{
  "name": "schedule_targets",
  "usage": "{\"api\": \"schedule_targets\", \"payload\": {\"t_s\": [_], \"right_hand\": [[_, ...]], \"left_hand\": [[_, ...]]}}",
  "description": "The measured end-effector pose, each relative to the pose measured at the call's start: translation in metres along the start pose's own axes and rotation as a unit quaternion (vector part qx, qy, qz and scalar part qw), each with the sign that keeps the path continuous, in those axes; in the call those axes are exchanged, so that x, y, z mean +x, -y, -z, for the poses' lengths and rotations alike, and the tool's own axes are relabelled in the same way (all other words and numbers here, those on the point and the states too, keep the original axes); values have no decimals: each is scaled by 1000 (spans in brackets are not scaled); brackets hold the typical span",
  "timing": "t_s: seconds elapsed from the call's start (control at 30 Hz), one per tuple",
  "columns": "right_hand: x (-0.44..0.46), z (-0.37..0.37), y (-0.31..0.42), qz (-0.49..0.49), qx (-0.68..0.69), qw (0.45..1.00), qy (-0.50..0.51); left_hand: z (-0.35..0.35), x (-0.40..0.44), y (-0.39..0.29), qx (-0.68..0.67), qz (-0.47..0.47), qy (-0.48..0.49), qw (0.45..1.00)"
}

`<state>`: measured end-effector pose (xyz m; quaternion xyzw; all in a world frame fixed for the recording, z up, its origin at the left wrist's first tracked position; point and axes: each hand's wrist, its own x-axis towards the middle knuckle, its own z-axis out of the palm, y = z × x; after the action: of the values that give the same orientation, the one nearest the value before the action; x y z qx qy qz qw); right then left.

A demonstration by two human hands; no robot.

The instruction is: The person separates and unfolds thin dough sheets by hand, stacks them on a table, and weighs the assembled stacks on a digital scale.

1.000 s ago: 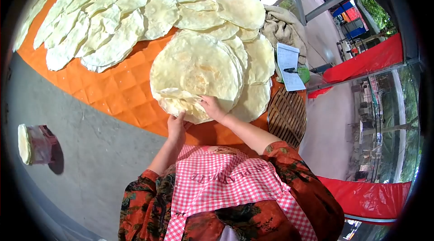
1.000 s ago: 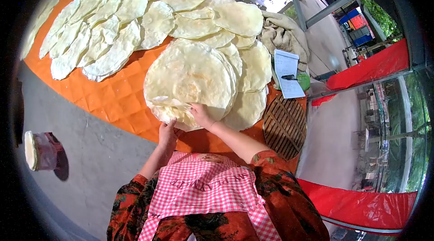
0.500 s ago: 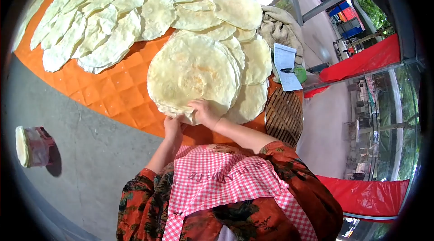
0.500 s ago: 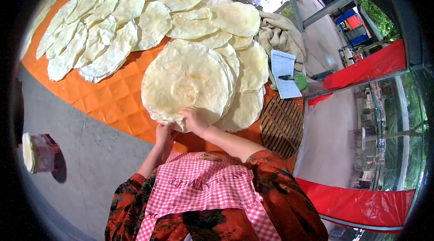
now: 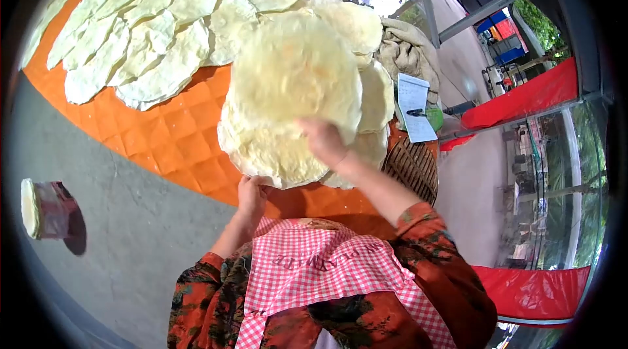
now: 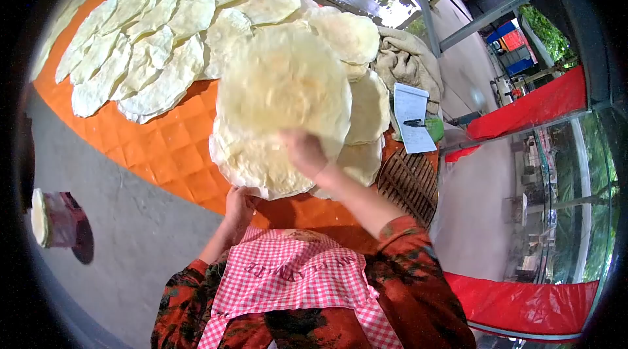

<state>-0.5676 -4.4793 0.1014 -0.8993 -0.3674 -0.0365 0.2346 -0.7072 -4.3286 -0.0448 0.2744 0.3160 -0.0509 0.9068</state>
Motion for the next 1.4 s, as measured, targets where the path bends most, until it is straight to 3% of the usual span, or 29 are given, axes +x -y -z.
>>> {"api": "schedule_targets", "payload": {"t_s": [0.07, 0.1, 0.13, 0.23, 0.33, 0.43, 0.63, 0.7, 0.73, 0.77, 0.87, 0.97, 1.0, 1.1, 1.4], "right_hand": [[-36, -54, -13, -25, 0, 997, 77], [-49, -71, -16, -40, -8, 990, 136], [-54, -80, -11, -16, -3, 1000, 27], [-50, -67, 3, -107, 22, 989, 100], [-55, -74, 0, -6, -4, 995, 98], [-64, -82, 5, -16, 21, 1000, 11], [-62, -100, 2, -38, 0, 999, -24], [-52, -91, -7, -188, 111, 973, 80], [-47, -83, -11, -261, 164, 942, 130], [-43, -79, -18, -255, 179, 942, 126], [-40, -76, -39, -215, 241, 942, 88], [-29, -68, -45, -220, 219, 924, 225], [-26, -66, -47, -217, 209, 915, 270], [-34, -65, -43, -187, 302, 903, 240], [-42, -75, -55, -226, 322, 886, 247]], "left_hand": [[13, 8, 3, 7, 4, 70, 998], [8, 5, 1, 2, 2, 56, 998], [-3, -1, -3, -3, -1, 43, 999], [-16, -7, -12, -15, -3, 29, 999], [-18, -3, -8, -16, -5, 18, 1000], [-20, -3, -9, 6, -6, 2, 1000], [-17, 0, -7, 39, -17, 0, 999], [-17, -1, -8, 91, -50, -35, 994], [-14, -3, -7, 137, -77, -64, 985], [-11, -6, -6, 182, -104, -92, 973], [-13, -45, -31, 444, -301, -179, 825], [-14, -28, -29, 215, -187, 33, 958], [-22, -19, -28, 137, -81, 47, 986], [-36, -4, -28, 10, 50, 101, 994], [-32, 7, -16, 66, 33, 98, 992]]}}
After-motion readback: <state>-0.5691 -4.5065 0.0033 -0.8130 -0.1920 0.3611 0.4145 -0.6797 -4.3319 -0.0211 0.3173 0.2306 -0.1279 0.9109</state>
